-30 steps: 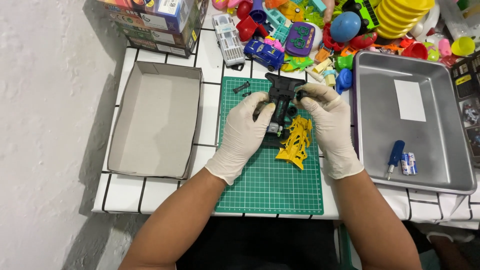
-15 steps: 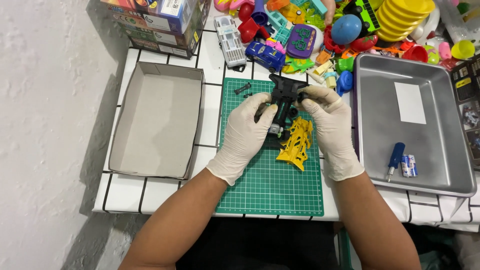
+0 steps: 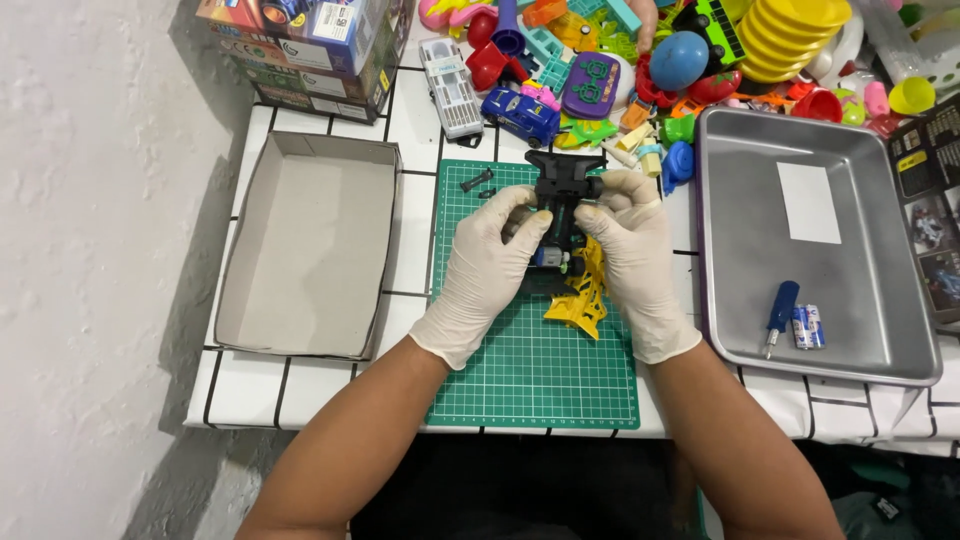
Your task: Assembling a black toy car chassis by lubricating gears, inserting batteries, and attaching a yellow body shell.
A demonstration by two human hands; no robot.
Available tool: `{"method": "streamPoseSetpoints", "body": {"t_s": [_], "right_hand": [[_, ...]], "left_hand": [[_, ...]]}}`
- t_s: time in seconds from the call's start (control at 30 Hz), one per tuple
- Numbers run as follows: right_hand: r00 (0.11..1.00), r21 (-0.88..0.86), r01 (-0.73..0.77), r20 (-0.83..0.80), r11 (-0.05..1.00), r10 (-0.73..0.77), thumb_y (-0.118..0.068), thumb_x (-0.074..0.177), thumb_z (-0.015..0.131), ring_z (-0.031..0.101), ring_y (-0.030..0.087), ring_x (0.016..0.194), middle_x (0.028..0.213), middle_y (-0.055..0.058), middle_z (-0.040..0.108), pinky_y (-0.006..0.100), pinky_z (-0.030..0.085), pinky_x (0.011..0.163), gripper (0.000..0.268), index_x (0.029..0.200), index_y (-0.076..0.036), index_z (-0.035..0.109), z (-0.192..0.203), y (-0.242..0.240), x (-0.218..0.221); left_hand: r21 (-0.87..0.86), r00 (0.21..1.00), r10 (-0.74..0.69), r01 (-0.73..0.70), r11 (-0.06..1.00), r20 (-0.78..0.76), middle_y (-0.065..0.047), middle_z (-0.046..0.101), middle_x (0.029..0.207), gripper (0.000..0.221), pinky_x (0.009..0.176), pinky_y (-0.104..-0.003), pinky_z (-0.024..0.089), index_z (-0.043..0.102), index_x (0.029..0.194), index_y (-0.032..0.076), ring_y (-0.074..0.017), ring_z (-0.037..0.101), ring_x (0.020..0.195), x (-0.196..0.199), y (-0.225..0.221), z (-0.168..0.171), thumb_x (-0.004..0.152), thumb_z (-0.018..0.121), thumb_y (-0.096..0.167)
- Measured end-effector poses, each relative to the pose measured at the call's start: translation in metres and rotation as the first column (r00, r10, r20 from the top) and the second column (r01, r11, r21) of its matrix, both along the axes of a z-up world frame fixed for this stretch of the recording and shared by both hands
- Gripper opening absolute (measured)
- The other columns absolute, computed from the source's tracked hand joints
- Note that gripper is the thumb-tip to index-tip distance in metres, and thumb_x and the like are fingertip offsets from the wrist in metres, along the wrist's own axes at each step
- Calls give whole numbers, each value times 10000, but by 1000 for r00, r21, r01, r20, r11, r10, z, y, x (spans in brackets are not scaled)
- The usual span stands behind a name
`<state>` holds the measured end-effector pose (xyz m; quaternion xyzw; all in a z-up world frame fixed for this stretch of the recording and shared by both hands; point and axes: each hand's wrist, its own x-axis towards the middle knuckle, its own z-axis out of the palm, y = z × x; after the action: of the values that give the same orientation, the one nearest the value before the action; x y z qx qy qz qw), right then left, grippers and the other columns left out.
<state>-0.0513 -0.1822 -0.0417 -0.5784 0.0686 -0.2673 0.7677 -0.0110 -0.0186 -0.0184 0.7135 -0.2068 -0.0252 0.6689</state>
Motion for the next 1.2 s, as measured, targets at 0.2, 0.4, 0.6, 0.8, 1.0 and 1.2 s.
{"method": "streamPoseSetpoints", "body": {"t_s": [0.2, 0.4, 0.6, 0.8, 1.0, 1.2], "right_hand": [[995, 156, 71, 56, 985, -80, -60, 910, 798, 729, 138, 864, 993, 31, 674, 295, 663, 774, 342, 1166, -113, 577, 4, -13, -5], [960, 303, 237, 75, 923, -270, -101, 929, 800, 756, 156, 858, 989, 5, 695, 221, 641, 695, 259, 1105, -142, 615, 16, -42, -12], [949, 351, 278, 43, 894, -312, -106, 912, 808, 760, 161, 845, 976, 3, 712, 234, 648, 672, 237, 1062, -147, 629, 28, -39, -14], [971, 341, 211, 32, 916, -235, -112, 905, 809, 760, 154, 843, 936, -4, 706, 242, 651, 694, 226, 1055, -155, 646, 25, -28, -15], [987, 245, 159, -3, 956, -163, -114, 894, 822, 766, 161, 847, 926, 10, 700, 278, 673, 721, 292, 1119, -138, 637, 20, -17, -14], [983, 177, 181, -48, 968, -175, -99, 857, 851, 718, 99, 777, 869, -34, 658, 217, 644, 685, 331, 1090, -147, 622, 29, 3, -15]], "left_hand": [[-22, 995, -95, 96, 995, 32, -37, 724, 806, 212, 662, -285, 580, 715, 1065, 156, -114, 664, 720, -4, -19, 18, 900, 775, 275], [226, 974, -129, 86, 970, 186, -168, 725, 1044, 226, 842, -453, 586, 694, 1188, 94, -333, 711, 982, 18, -33, 31, 992, 630, 186], [765, 863, -361, -43, 643, 352, -37, 667, 997, 231, 882, -400, 562, 790, 1072, 191, -263, 661, 993, 48, -71, -42, 854, 791, 271], [420, 935, -202, 64, 905, 292, -106, 702, 955, 141, 866, -397, 575, 688, 1051, 104, -292, 714, 958, 30, -41, -15, 911, 701, 117], [-269, 975, -93, 36, 963, -204, -68, 705, 930, 200, 787, -288, 639, 712, 1111, 57, -136, 716, 826, 28, -16, 9, 913, 717, 32], [-587, 931, -218, 6, 810, -292, -243, 722, 1126, 148, 907, -440, 623, 705, 1092, 4, -369, 733, 1018, 32, -14, -18, 982, 675, 99]]}}
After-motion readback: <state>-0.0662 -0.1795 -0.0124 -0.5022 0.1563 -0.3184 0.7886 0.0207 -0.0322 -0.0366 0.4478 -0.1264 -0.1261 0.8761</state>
